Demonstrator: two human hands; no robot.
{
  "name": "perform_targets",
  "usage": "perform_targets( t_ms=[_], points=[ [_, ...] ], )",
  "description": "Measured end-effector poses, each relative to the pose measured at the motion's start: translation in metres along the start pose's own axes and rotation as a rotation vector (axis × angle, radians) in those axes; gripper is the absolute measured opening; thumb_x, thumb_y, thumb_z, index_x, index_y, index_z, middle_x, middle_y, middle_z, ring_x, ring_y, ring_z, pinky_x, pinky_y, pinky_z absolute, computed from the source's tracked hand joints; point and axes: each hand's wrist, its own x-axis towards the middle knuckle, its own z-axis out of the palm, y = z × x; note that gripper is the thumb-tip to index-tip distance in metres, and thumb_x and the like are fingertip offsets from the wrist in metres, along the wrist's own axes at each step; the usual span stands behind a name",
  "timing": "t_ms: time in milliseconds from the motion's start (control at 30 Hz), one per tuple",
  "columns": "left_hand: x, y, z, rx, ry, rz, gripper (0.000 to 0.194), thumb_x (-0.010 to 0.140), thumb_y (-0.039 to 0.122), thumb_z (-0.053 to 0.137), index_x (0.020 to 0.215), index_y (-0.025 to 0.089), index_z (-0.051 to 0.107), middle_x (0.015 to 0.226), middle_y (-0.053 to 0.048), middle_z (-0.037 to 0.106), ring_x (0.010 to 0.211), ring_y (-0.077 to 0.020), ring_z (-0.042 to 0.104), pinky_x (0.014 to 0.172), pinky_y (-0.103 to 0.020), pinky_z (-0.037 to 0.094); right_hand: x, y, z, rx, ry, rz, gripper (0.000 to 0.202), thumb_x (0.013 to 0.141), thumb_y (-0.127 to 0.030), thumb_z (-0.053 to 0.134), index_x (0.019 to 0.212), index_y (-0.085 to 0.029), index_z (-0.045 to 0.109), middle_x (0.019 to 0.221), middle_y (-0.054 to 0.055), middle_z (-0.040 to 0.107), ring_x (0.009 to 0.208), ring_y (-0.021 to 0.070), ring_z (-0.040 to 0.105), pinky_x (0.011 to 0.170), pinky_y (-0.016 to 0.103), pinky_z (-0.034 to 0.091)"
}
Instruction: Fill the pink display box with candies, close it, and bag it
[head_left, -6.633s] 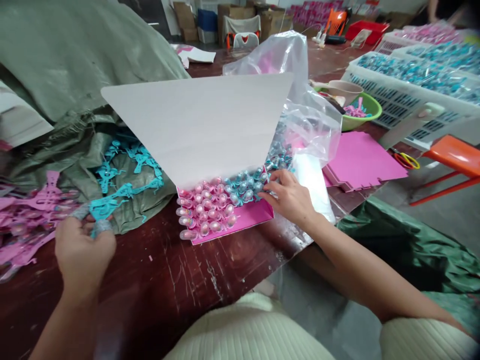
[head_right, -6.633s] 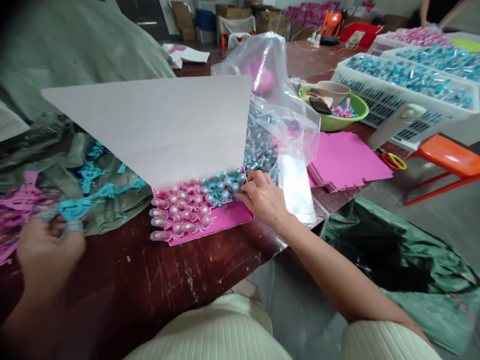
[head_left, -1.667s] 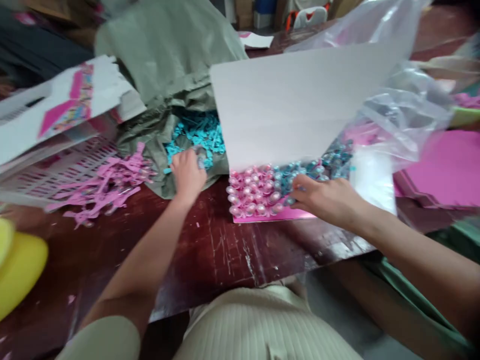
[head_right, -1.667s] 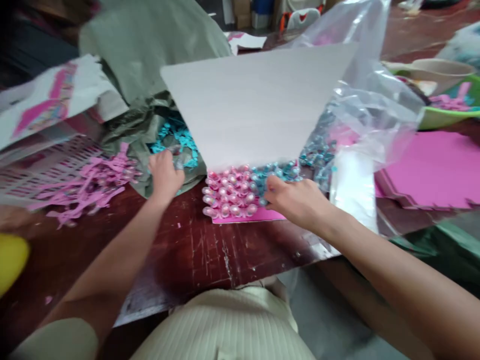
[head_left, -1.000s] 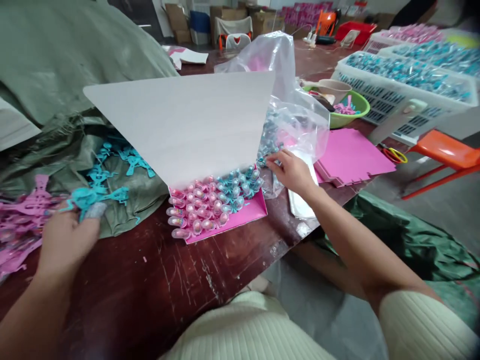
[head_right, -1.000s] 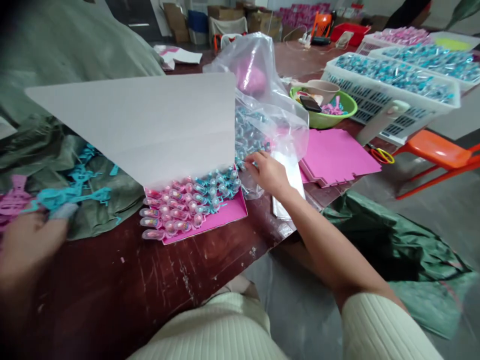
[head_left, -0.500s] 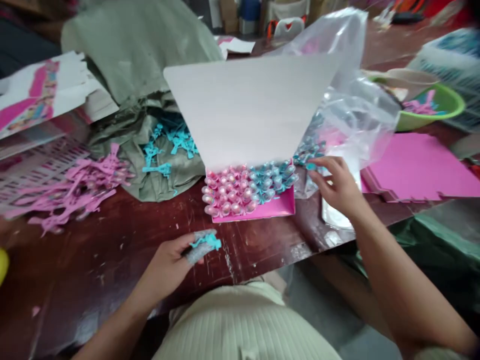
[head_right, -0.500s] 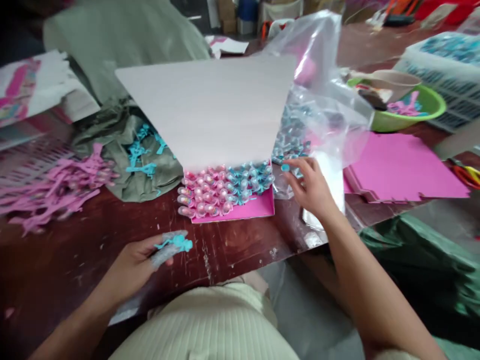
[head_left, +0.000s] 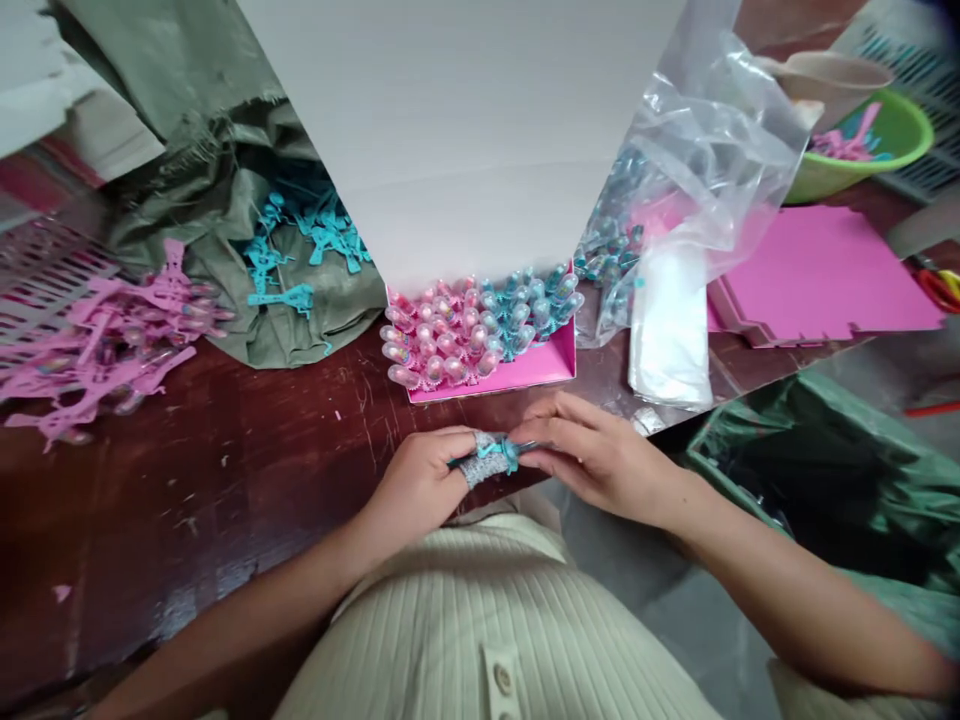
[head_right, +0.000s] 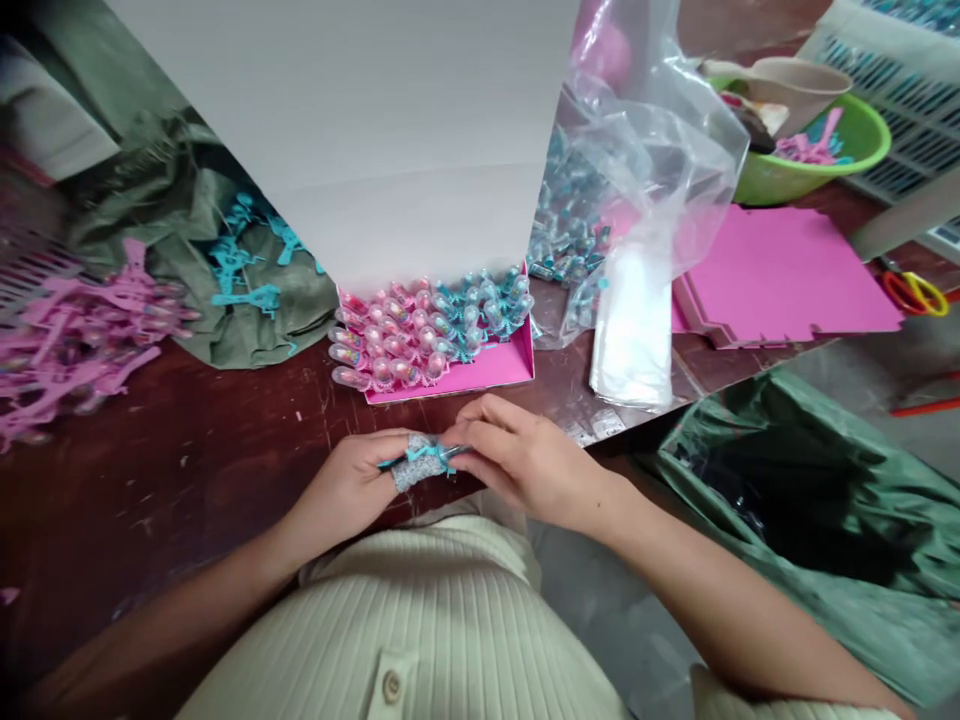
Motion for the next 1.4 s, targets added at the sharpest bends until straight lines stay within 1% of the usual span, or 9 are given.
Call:
perform_targets(
  t_ms=[133,333,533,667,900,1067,1167,1267,1400],
  points=[
    [0.003,0.005,0.003,0.000,0.043,0.047,0.022,0.092,0.017,0.062,0.099,0.025,0.081,0.103,-0.002,0.079,0.091,-0.0191,0.074,0.083,-0.028,0.057,-0.001,-0.005,0.002,0.011,0.077,0.033,0.023,0.098,-0.026,0.063,0.121,-0.023,0.062,0.110,0.009,0.066,0.103,0.0189,0.066,0.085,0.031,0.057],
    [0.009,0.000,0.009,0.195,0.173,0.176,0.024,0.092,0.013,0.061,0.103,0.024,0.079,0.109,-0.003,0.078,0.097,-0.0191,0.074,0.086,-0.028,0.058,-0.002,-0.002,0.018,0.039,0.222,0.306,0.019,0.100,-0.038,0.059,0.104,-0.020,0.065,0.083,0.003,0.066,0.069,0.0139,0.060,0.060,0.026,0.048],
    [0.015,-0.013,0.001,0.395,0.173,0.271,0.031,0.091,0.011,0.058,0.111,0.025,0.077,0.113,-0.002,0.078,0.100,-0.0189,0.075,0.088,-0.028,0.059,-0.001,0.007,0.008,0.100,0.109,0.334,0.036,0.095,-0.044,0.067,0.122,-0.021,0.060,0.101,0.005,0.068,0.075,0.0133,0.061,0.063,0.025,0.047],
    [0.015,-0.024,-0.005,0.498,0.194,0.363,0.039,0.088,0.009,0.053,0.117,0.025,0.075,0.115,-0.003,0.077,0.101,-0.0192,0.076,0.089,-0.026,0.060,0.008,0.012,0.002,0.031,0.019,0.369,0.038,0.100,-0.053,0.056,0.090,-0.019,0.068,0.078,0.002,0.069,0.070,0.0135,0.063,0.065,0.026,0.044],
    [0.018,-0.025,-0.015,0.158,0.052,-0.003,0.026,0.093,0.024,0.057,0.110,0.025,0.076,0.106,-0.003,0.078,0.100,-0.0228,0.074,0.094,-0.033,0.059,0.020,0.105,-0.040,-0.240,0.427,0.607,0.038,0.102,-0.041,0.049,0.129,-0.017,0.062,0.119,0.012,0.073,0.097,0.0226,0.070,0.085,0.036,0.055],
    [0.026,-0.020,0.006,-0.268,-0.050,-0.261,0.031,0.086,0.031,0.070,0.113,0.017,0.070,0.114,-0.008,0.077,0.107,-0.0253,0.072,0.102,-0.038,0.054,0.036,0.165,-0.042,-0.433,0.172,0.664,0.039,0.088,-0.020,0.063,0.127,-0.013,0.065,0.118,0.017,0.072,0.106,0.0318,0.068,0.094,0.045,0.056],
    [0.025,-0.028,0.013,-0.343,0.001,-0.309,0.029,0.084,0.032,0.073,0.108,0.015,0.071,0.111,-0.009,0.077,0.106,-0.0261,0.072,0.100,-0.038,0.053,0.023,0.151,-0.045,-0.465,0.267,0.618,0.041,0.092,-0.021,0.056,0.132,-0.015,0.062,0.124,0.018,0.067,0.109,0.0308,0.066,0.099,0.047,0.054],
    [0.021,-0.036,0.014,-0.370,0.046,-0.339,0.030,0.082,0.034,0.076,0.104,0.015,0.073,0.108,-0.008,0.078,0.102,-0.0253,0.071,0.096,-0.037,0.053,-0.003,0.111,-0.051,-0.375,0.479,0.572,0.041,0.094,-0.033,0.060,0.133,-0.021,0.060,0.118,0.014,0.066,0.087,0.0239,0.068,0.078,0.040,0.061],
    [0.022,-0.035,0.019,-0.482,0.040,-0.363,0.028,0.079,0.034,0.082,0.098,0.015,0.075,0.102,-0.005,0.078,0.097,-0.0224,0.070,0.095,-0.034,0.052,-0.026,0.050,-0.031,0.297,0.263,0.476,0.034,0.096,-0.033,0.065,0.127,-0.026,0.056,0.109,0.007,0.071,0.085,0.0183,0.071,0.073,0.032,0.062]
  ],
)
